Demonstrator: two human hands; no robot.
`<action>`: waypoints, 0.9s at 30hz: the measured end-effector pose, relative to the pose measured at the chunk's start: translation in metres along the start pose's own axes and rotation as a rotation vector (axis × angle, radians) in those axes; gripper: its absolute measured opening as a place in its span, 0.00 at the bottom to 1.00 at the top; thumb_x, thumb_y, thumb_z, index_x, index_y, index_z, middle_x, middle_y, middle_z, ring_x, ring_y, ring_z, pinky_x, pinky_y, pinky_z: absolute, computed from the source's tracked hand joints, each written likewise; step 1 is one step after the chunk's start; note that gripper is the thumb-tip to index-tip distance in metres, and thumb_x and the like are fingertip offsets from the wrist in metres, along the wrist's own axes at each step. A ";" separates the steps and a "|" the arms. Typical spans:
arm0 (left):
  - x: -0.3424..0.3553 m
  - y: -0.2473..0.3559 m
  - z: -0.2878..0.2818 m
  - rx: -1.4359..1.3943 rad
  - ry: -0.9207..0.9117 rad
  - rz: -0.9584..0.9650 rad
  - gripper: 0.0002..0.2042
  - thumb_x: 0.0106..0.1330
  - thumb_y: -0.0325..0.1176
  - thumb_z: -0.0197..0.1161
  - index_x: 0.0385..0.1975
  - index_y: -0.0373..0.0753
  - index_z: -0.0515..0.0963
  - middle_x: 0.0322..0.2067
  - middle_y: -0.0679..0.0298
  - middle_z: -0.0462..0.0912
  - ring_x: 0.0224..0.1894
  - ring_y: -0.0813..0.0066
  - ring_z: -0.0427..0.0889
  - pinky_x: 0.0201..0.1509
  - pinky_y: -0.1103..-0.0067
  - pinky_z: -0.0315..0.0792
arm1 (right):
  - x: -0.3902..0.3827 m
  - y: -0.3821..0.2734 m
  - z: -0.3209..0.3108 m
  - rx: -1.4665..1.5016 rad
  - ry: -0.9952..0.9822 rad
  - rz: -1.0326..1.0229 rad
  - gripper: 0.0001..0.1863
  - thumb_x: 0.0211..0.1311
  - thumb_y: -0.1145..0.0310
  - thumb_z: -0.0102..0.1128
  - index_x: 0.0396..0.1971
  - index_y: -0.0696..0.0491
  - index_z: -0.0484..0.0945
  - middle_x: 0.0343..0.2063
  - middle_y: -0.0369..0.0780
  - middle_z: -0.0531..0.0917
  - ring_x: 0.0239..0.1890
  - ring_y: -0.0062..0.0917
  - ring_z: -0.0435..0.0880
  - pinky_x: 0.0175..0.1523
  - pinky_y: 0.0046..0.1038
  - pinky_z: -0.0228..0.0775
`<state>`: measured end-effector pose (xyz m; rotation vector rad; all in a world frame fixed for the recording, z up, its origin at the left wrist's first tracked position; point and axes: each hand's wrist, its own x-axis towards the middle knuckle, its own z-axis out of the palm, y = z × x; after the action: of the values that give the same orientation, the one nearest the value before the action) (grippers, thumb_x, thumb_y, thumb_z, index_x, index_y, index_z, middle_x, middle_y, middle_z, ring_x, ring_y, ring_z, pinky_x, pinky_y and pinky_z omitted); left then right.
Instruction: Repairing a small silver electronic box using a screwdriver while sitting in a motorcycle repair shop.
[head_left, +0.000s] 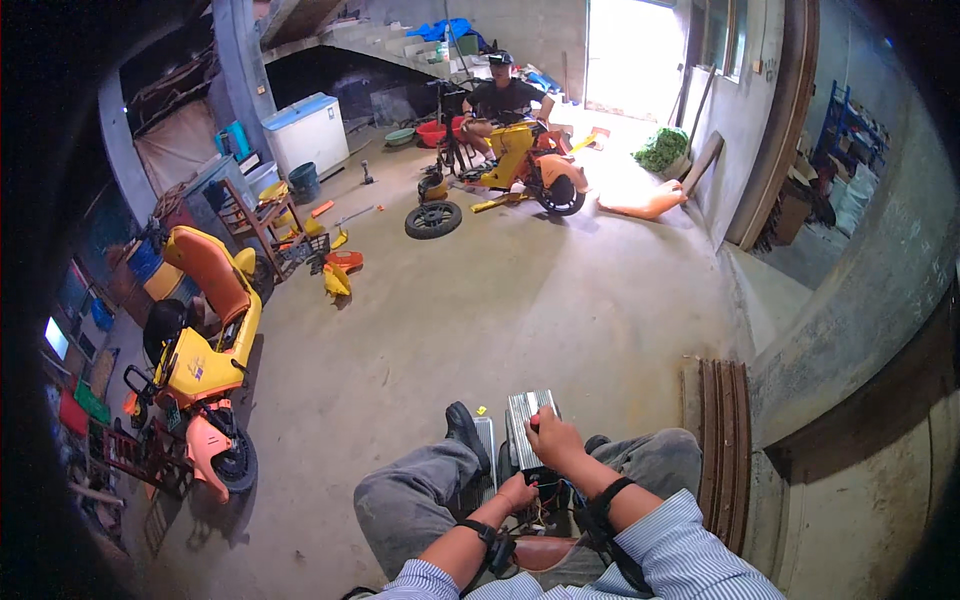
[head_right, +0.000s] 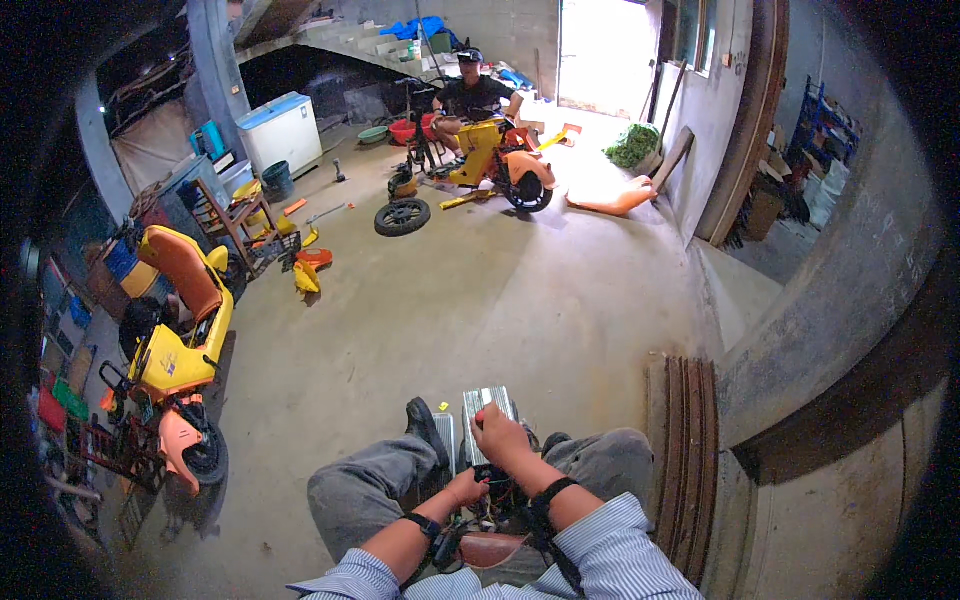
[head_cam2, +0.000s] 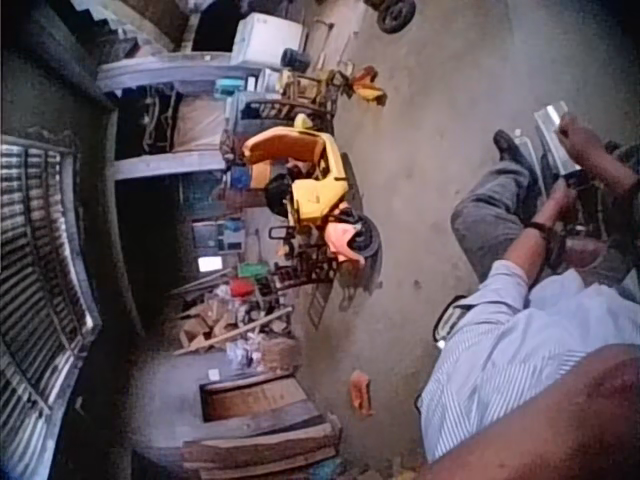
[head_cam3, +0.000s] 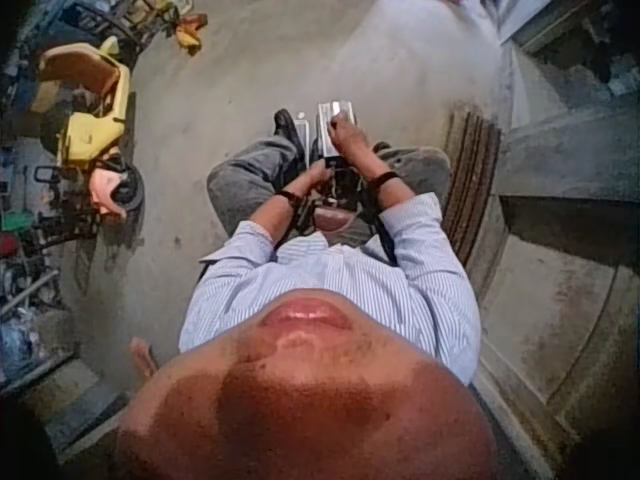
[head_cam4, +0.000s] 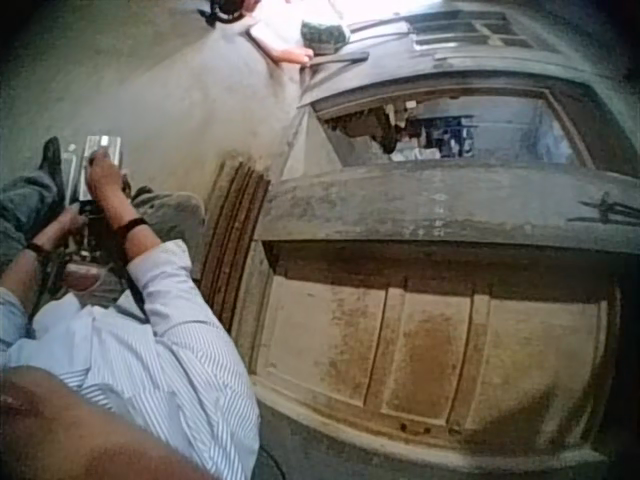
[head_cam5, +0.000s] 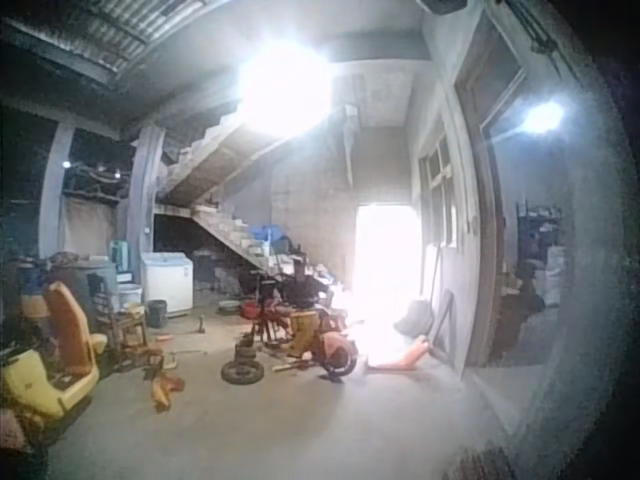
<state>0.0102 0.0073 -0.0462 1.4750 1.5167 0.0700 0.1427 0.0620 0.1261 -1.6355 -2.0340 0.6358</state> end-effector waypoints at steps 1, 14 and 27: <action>0.003 0.000 -0.001 -0.002 -0.009 -0.011 0.27 0.55 0.43 0.65 0.47 0.27 0.72 0.44 0.38 0.79 0.51 0.45 0.78 0.54 0.64 0.71 | 0.001 -0.001 0.000 -0.005 -0.007 0.010 0.20 0.65 0.54 0.53 0.42 0.55 0.64 0.33 0.52 0.81 0.36 0.54 0.80 0.39 0.51 0.72; 0.011 -0.023 0.002 0.014 0.017 0.010 0.25 0.55 0.44 0.65 0.46 0.29 0.72 0.44 0.41 0.80 0.49 0.47 0.79 0.53 0.65 0.73 | 0.014 0.016 -0.026 0.169 0.092 0.190 0.22 0.63 0.49 0.55 0.44 0.52 0.69 0.34 0.51 0.82 0.40 0.52 0.80 0.44 0.47 0.71; -0.021 -0.008 -0.014 -0.001 0.009 0.038 0.42 0.53 0.49 0.69 0.58 0.27 0.56 0.44 0.38 0.78 0.49 0.42 0.78 0.54 0.62 0.71 | 0.034 0.027 -0.045 0.387 -0.053 0.209 0.24 0.60 0.48 0.60 0.40 0.55 0.71 0.33 0.49 0.82 0.37 0.42 0.83 0.43 0.39 0.72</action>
<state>-0.0089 -0.0031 -0.0319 1.5043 1.4959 0.0998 0.1842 0.1038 0.1475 -1.6156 -1.6527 1.0818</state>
